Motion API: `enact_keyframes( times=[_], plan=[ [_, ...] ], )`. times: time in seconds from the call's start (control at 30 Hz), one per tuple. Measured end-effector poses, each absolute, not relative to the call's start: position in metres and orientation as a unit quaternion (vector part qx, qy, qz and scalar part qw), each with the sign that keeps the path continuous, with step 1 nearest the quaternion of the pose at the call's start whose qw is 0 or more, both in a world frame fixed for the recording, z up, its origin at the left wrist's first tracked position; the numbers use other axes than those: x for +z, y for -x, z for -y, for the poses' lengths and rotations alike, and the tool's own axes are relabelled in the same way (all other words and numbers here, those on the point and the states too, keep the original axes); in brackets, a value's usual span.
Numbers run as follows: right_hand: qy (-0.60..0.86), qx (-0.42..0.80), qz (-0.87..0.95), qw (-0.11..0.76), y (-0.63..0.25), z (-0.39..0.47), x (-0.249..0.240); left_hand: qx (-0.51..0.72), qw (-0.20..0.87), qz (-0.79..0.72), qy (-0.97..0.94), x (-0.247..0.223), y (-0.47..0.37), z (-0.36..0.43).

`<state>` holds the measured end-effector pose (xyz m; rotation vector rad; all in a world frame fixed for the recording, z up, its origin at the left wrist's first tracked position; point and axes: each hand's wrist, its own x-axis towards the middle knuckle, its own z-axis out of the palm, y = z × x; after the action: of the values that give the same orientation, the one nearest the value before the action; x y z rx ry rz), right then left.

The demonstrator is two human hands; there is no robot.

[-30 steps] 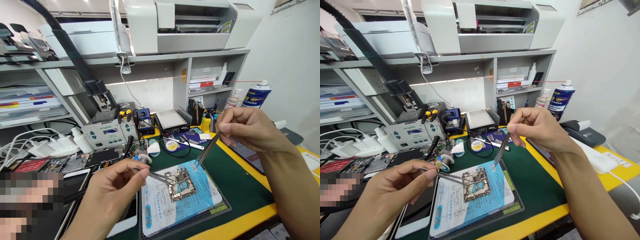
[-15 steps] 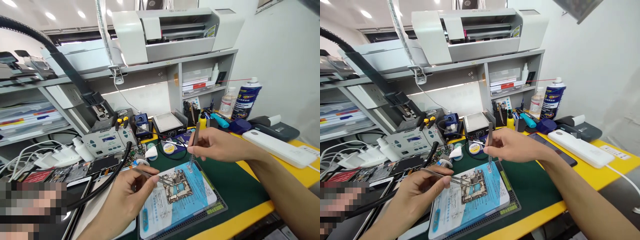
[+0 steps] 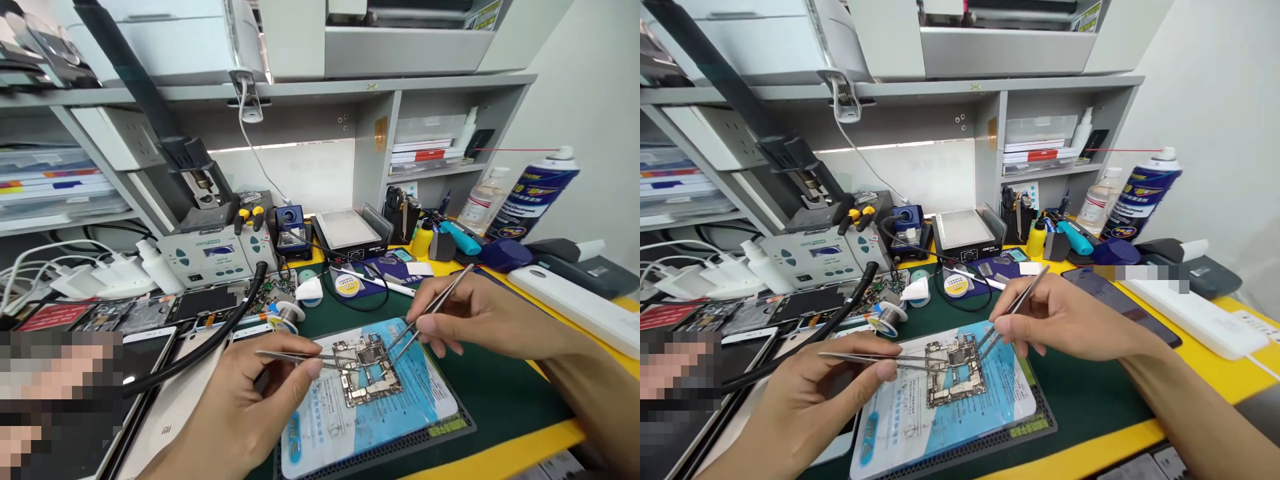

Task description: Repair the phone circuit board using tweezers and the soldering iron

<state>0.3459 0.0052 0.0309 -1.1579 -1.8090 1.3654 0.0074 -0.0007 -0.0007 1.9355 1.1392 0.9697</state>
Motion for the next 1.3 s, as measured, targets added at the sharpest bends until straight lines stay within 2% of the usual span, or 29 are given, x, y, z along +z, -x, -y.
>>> enact_keyframes(
  times=[0.43, 0.57, 0.67, 0.93, 1.07, 1.3],
  plan=[
    [0.401, 0.598, 0.638, 0.273, -0.356, -0.016, 0.032, 0.383, 0.231, -0.383, -0.808, 0.005, -0.006, 0.004],
    [0.394, 0.608, 0.633, 0.272, -0.367, -0.024, 0.033, 0.394, 0.225, -0.356, -0.817, 0.006, -0.006, 0.005],
    [0.400, 0.608, 0.643, 0.238, -0.377, -0.029, 0.033, 0.398, 0.225, -0.346, -0.819, 0.008, -0.007, 0.006],
    [0.479, 0.530, 0.694, 0.093, -0.374, -0.020, 0.038, 0.398, 0.246, -0.331, -0.819, 0.009, -0.010, 0.005],
    [0.483, 0.458, 0.742, 0.076, -0.365, -0.013, 0.040, 0.400, 0.260, -0.333, -0.814, 0.008, -0.010, 0.003],
    [0.509, 0.440, 0.734, 0.091, -0.361, -0.007, 0.037, 0.387, 0.245, -0.325, -0.827, 0.008, -0.006, 0.004]
  ],
)
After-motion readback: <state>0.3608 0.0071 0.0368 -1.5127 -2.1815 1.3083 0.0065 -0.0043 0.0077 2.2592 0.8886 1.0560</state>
